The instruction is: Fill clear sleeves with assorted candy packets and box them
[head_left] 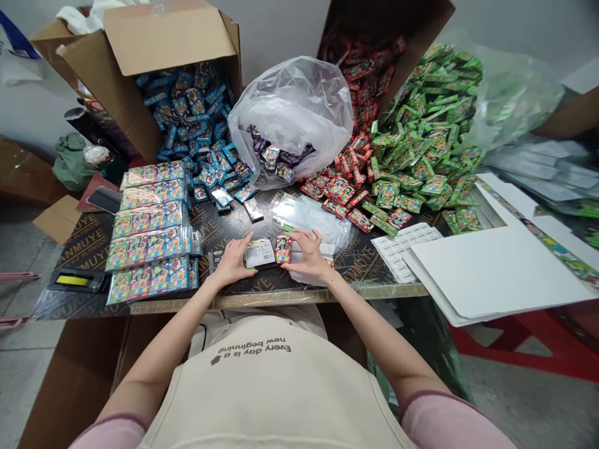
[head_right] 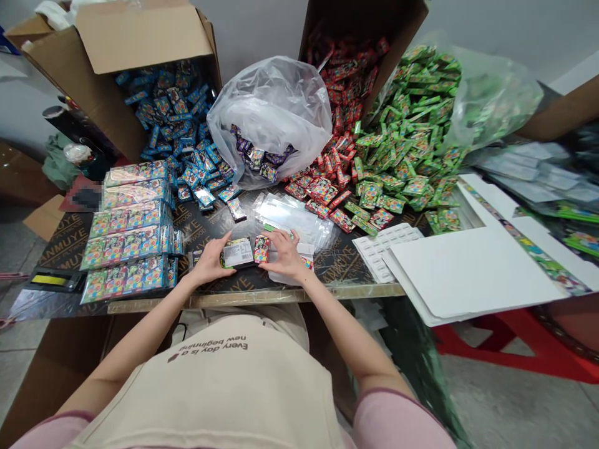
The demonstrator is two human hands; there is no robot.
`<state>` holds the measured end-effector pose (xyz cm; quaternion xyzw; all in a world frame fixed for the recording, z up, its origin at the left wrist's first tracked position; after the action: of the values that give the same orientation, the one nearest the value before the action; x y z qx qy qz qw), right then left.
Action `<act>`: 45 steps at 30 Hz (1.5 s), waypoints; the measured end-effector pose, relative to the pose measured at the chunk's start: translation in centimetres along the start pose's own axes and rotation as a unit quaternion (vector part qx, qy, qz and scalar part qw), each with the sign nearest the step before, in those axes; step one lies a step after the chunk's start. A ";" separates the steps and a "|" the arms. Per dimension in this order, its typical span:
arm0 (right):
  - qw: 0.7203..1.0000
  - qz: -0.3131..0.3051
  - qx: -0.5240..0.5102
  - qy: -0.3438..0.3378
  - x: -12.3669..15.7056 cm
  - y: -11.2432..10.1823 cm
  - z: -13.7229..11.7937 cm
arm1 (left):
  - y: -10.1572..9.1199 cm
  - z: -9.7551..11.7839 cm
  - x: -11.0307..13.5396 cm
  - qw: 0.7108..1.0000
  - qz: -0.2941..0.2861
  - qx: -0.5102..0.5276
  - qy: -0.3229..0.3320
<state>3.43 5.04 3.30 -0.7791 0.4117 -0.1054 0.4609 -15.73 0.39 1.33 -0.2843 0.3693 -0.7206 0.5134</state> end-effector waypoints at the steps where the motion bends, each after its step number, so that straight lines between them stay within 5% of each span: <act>1: 1.000 -0.011 -0.028 0.002 -0.1 0.1 0.1 | -0.2 0.0 0.0 1.000 0.004 0.015 0.005; 6: 0.991 -0.071 -0.113 0.030 -0.2 0.9 0.3 | -0.4 0.7 -0.1 0.998 -0.004 0.060 0.036; 12: 0.996 -0.090 0.000 0.029 0.9 2.3 -1.8 | -0.3 0.4 -1.0 0.997 0.060 0.048 0.005; 14: 0.995 -0.090 0.023 0.034 0.9 1.8 -0.5 | 0.4 0.4 -1.4 0.998 0.053 0.029 0.008; 16: 0.991 -0.017 0.050 0.120 1.1 -1.8 4.1 | 1.1 0.3 -1.6 0.999 0.038 0.003 0.013; 18: 0.957 0.105 0.086 0.256 2.6 -7.6 10.9 | 1.8 0.0 -1.6 0.999 0.025 -0.031 0.016; 22: 0.817 0.265 0.105 0.502 8.5 -17.6 23.3 | 2.6 -0.6 -1.3 0.996 0.020 -0.087 0.020; 23: 0.804 0.274 0.102 0.518 9.3 -18.9 25.1 | 2.7 -0.6 -1.2 0.995 0.021 -0.091 0.021; 25: 0.844 0.225 0.085 0.479 8.7 -19.5 27.4 | 2.8 -0.6 -1.2 0.995 0.022 -0.092 0.023; 27: 0.907 0.134 0.075 0.393 6.8 -18.3 27.8 | 2.8 -0.5 -1.2 0.995 0.023 -0.090 0.022; 29: 0.933 0.084 0.078 0.340 5.6 -17.2 27.3 | 2.8 -0.3 -1.2 0.996 0.023 -0.089 0.023; 34: 0.917 0.148 0.097 0.359 5.3 -17.9 26.1 | 2.7 0.0 -1.2 0.996 0.014 -0.088 0.026; 40: 0.918 0.144 0.035 0.367 6.0 -16.2 24.2 | 2.6 0.1 -1.1 0.996 0.006 -0.084 0.016; 45: 0.903 0.220 0.004 0.370 6.0 -16.9 21.5 | 1.6 0.8 -1.2 0.998 0.027 -0.064 0.006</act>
<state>28.15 18.16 3.66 -0.5719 0.7127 -0.2840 0.2903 -13.90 1.05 0.41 -0.3019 0.4250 -0.6835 0.5109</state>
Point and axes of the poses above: each hand's wrist, its own x-axis away from the middle knuckle, its own y-axis out of the palm, z = x × y, the point moved 9 cm from there along -x, towards the middle knuckle, and after that the axes turned 6 degrees about -z, right-handed, at the moved point
